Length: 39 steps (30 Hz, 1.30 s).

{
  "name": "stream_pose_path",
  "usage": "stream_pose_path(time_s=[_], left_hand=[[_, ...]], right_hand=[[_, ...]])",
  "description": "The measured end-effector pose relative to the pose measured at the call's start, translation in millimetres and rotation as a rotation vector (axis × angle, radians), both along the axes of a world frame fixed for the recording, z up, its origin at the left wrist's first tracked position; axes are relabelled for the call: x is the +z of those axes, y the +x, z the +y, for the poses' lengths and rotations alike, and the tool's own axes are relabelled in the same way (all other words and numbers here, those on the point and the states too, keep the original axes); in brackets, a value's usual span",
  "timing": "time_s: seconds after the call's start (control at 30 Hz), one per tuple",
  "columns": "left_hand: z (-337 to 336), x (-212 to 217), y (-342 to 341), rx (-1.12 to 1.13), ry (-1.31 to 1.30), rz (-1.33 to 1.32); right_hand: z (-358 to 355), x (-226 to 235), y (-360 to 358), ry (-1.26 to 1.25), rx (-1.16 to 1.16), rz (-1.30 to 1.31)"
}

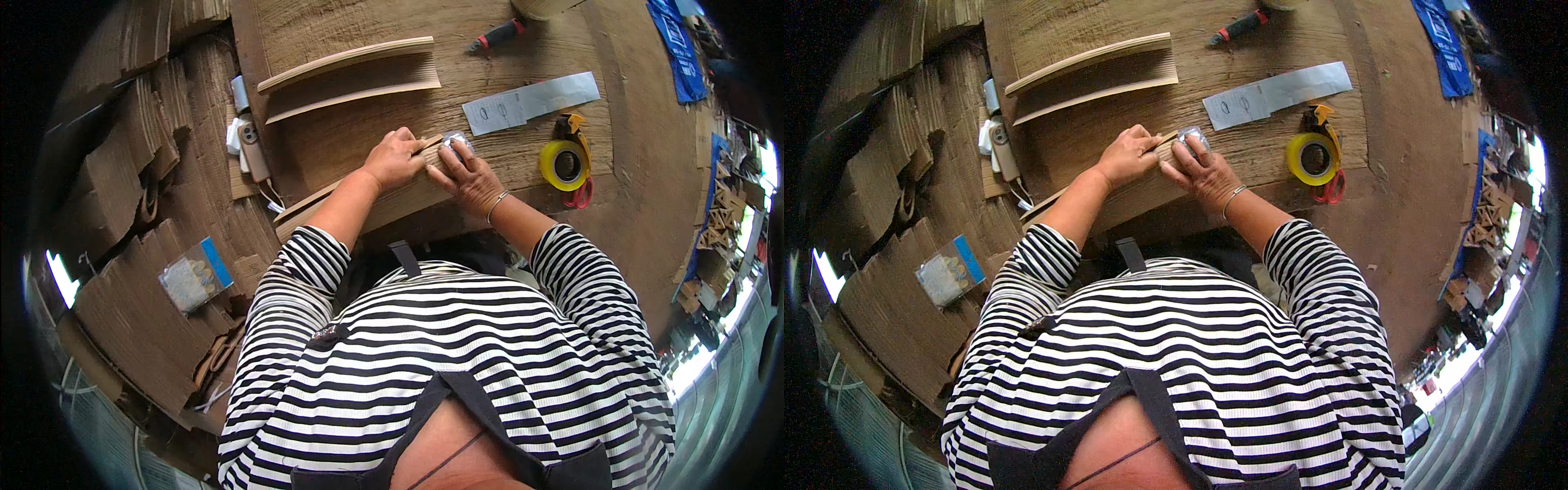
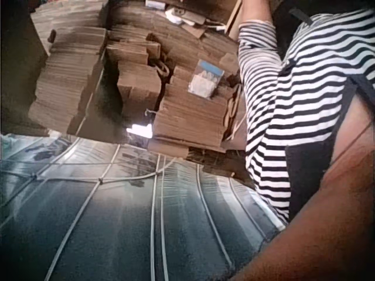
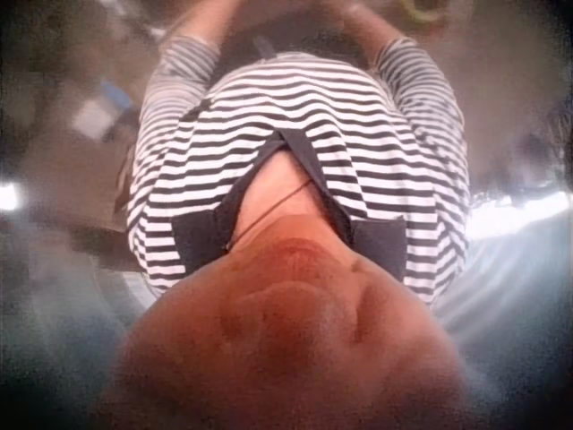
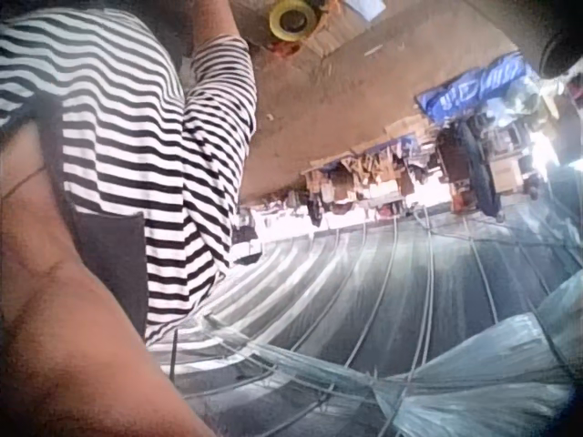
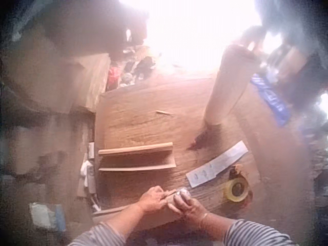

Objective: The person rolls a flat corrugated cardboard sheet into a cylindrical tube and secures the seam with yellow tape. They then insert a dark circular base into the bottom of the tube and continue to adjust and tape the assembly. The person works at a wooden table in a workshop with other workers visible in the background.

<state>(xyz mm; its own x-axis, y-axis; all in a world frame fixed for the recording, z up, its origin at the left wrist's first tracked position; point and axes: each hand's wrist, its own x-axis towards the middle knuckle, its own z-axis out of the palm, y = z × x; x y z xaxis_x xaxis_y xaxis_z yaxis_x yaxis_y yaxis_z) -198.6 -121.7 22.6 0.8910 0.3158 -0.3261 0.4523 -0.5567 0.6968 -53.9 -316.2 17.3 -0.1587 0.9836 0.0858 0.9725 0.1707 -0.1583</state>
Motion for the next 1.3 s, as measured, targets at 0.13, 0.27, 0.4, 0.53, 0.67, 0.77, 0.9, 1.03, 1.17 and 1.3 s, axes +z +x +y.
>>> stream_pose_path(time_s=[0.13,0.27,0.4,0.53,0.67,0.77,0.9,1.03,1.17,1.3], left_hand=[[-16,36,-9,-0.104,0.089,0.103],[-43,30,-17,0.003,0.286,0.152],[-56,28,-20,0.079,0.28,0.101],[-63,18,-28,0.189,0.309,0.04],[-92,19,-63,0.427,0.35,-0.437],[-126,42,-132,0.403,-0.156,-0.529],[-165,-43,-209,1.088,-1.233,0.088],[-146,-100,-182,1.294,-1.651,-0.285],[-117,-111,-130,1.121,-1.788,-0.606],[-74,-20,-67,1.01,-1.577,-0.607]], right_hand=[[-10,-10,-5,0.05,-0.001,-0.04],[-6,-8,-11,0.024,-0.046,0.06],[5,8,-12,-0.114,-0.087,-0.1],[39,47,-22,-0.507,-0.154,-0.093],[54,51,-13,-0.547,-0.103,-0.043],[70,55,-5,-0.617,-0.078,-0.015],[81,50,5,-0.679,-0.073,-0.006],[91,58,18,-0.852,-0.068,0.077],[61,32,44,-0.593,-0.139,0.26],[25,0,68,-0.261,-0.247,0.553]])
